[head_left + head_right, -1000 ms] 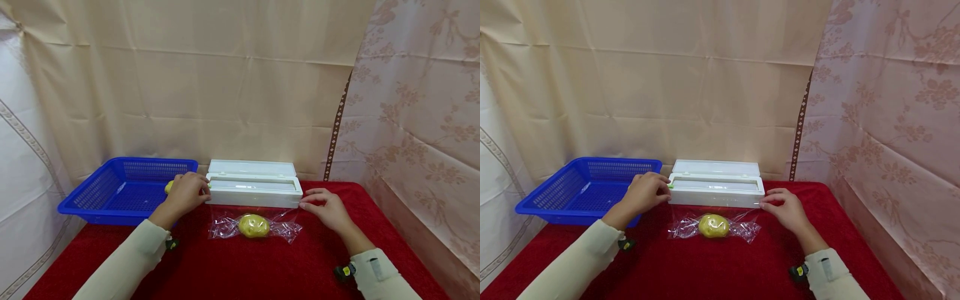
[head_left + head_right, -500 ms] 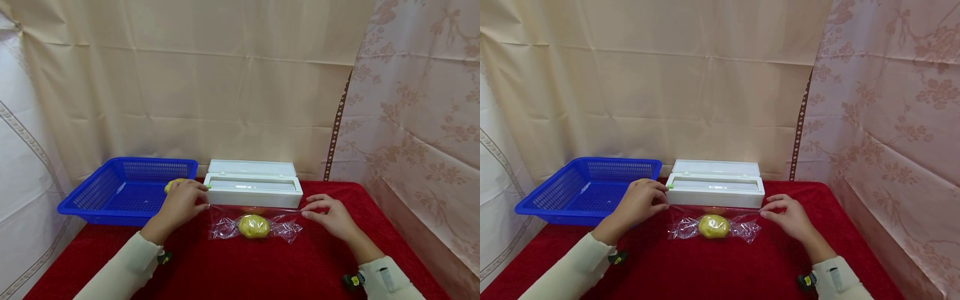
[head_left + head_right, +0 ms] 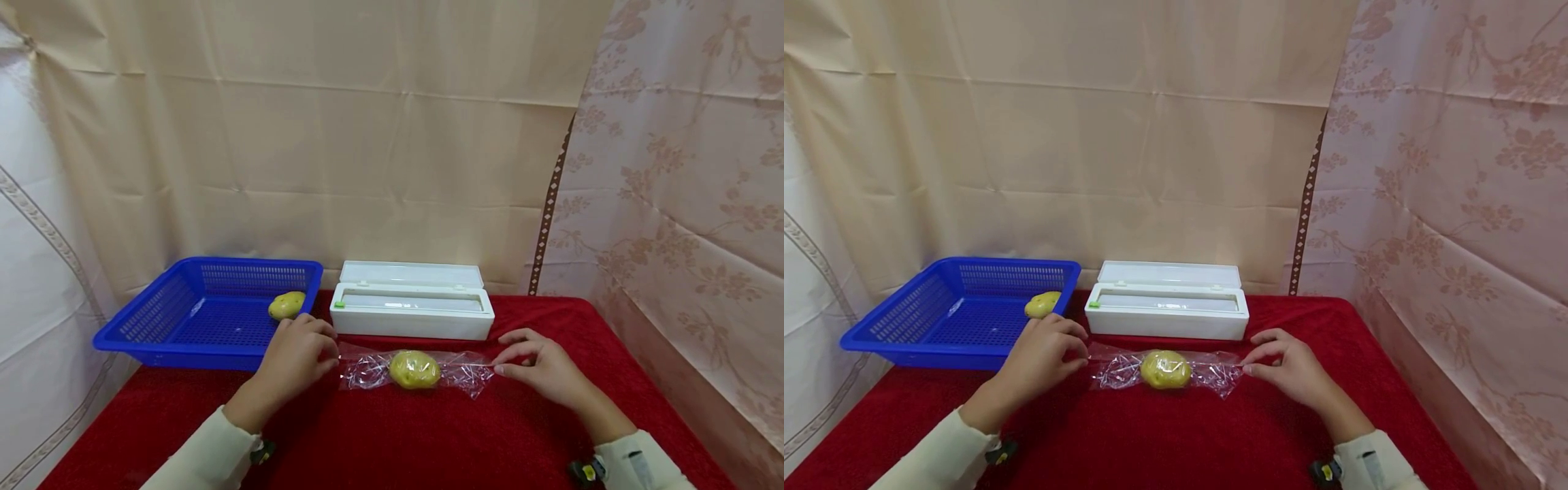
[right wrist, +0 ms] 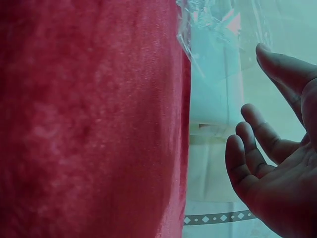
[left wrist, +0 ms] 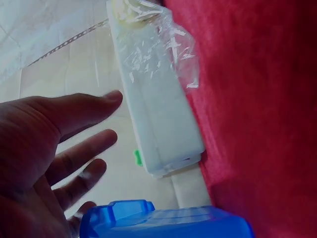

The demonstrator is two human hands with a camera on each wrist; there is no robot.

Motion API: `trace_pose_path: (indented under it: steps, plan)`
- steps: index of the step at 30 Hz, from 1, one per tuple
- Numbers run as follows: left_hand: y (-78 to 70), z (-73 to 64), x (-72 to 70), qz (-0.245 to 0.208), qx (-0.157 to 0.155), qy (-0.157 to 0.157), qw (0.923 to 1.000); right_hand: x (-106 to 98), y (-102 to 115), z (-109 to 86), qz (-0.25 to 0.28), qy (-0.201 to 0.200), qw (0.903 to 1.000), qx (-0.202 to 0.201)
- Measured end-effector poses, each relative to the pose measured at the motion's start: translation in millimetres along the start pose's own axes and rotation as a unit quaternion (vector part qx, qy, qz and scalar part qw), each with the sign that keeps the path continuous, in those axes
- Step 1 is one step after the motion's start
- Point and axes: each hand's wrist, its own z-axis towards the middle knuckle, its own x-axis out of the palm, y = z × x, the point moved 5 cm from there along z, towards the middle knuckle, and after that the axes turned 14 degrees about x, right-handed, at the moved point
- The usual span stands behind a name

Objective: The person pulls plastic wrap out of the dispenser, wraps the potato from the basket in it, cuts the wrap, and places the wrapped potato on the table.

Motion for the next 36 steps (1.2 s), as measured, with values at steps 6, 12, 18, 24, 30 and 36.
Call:
trace_pose_path:
  steps: [6,12,18,24,30,36]
  plan:
    - [-11.2,-3.2,3.8,0.052,0.007,-0.008,0.9986,4,-1,-1.9,-0.022,-0.004,0.9997,-0.012]
    - [-18.5,-4.3,7.8,0.054,0.025,-0.021,0.9980,6,-1,-2.5,-0.033,-0.006,0.9994,-0.013]
    - [-25.2,-6.0,15.8,0.053,0.062,-0.028,0.9963,8,-4,-1.3,-0.058,-0.013,0.9980,-0.022]
    - [-23.3,-9.4,28.6,0.036,0.055,0.013,0.9977,10,-5,1.2,-0.082,-0.012,0.9963,-0.024]
    - [-21.3,-10.2,34.1,0.017,0.035,0.050,0.9980,13,-5,3.0,-0.092,-0.016,0.9953,-0.024]
    - [-19.7,-11.9,36.2,-0.019,0.005,0.083,0.9964,15,-4,2.7,-0.106,-0.005,0.9943,-0.008]
